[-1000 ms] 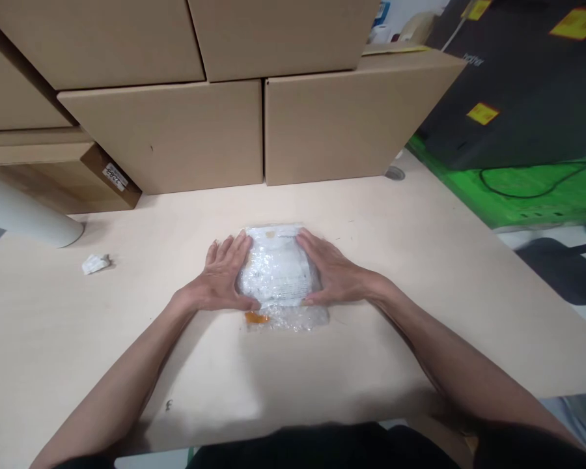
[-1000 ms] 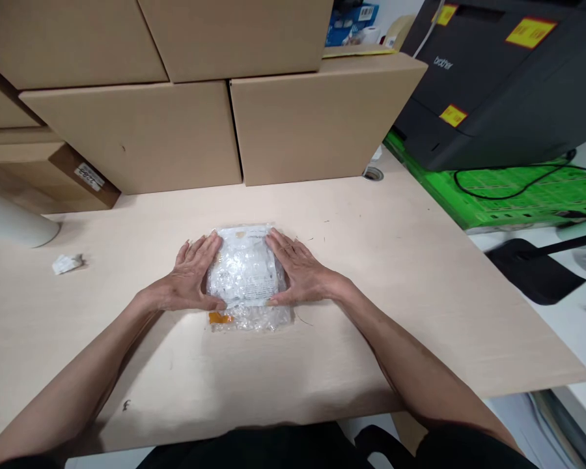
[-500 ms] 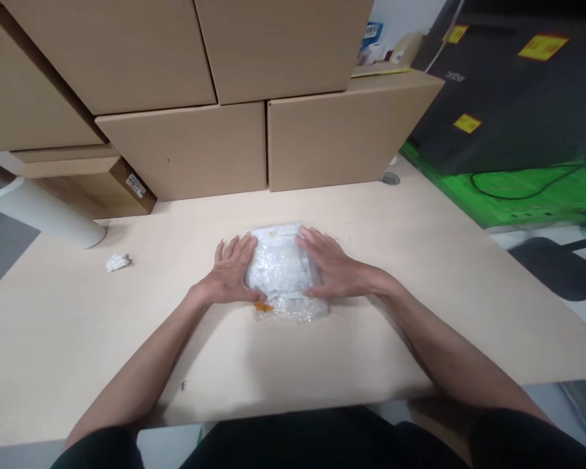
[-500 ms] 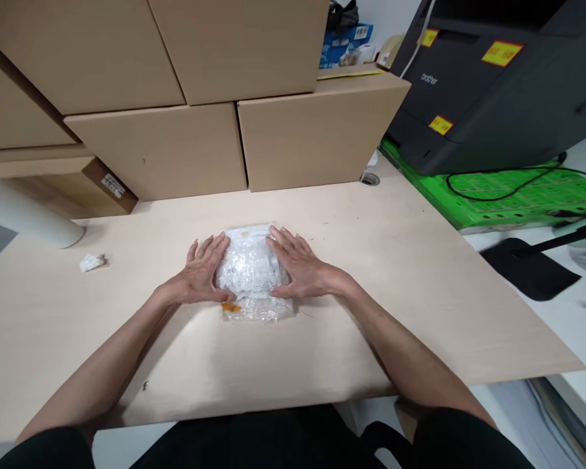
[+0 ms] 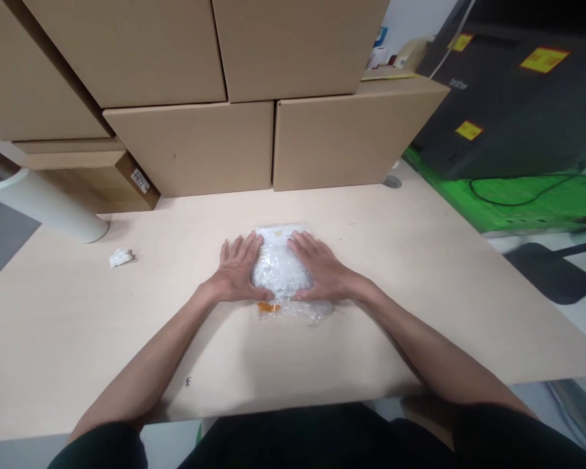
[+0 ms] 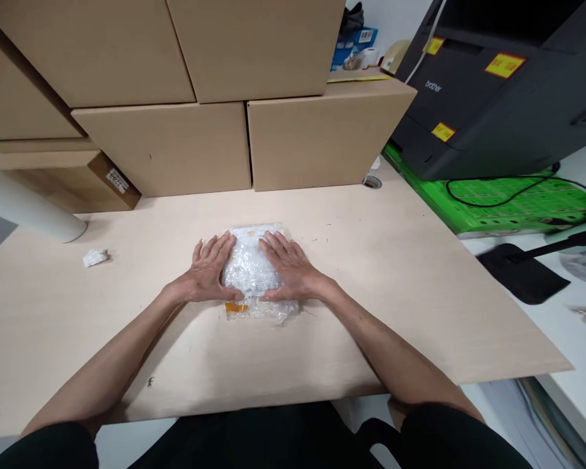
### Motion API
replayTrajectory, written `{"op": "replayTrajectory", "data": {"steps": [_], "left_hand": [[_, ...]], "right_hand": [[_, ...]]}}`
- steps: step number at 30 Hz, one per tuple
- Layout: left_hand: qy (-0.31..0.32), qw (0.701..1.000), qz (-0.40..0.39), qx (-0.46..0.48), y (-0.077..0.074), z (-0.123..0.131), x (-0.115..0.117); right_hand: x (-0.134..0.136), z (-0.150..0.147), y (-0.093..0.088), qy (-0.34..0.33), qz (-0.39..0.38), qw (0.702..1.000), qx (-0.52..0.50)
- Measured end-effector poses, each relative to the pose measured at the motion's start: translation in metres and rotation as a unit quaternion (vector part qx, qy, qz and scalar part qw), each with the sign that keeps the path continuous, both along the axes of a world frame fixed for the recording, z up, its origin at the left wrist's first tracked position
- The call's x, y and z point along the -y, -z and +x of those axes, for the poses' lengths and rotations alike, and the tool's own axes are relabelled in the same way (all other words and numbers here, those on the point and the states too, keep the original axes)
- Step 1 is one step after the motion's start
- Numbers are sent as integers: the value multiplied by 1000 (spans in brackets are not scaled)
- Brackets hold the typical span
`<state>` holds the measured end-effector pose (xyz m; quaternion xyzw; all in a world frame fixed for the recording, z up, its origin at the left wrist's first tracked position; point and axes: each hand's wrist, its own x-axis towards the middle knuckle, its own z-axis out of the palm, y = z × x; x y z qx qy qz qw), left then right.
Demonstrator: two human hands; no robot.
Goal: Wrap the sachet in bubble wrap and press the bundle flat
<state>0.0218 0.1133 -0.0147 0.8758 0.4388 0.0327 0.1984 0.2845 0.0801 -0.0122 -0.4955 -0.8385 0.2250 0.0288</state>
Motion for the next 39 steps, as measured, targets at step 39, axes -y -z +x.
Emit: {"op": "replayTrajectory", "data": {"steps": [39], "left_hand": [[16, 999, -32, 5, -24, 6, 47]], "right_hand": [[5, 23, -4, 304, -225, 729, -571]]}}
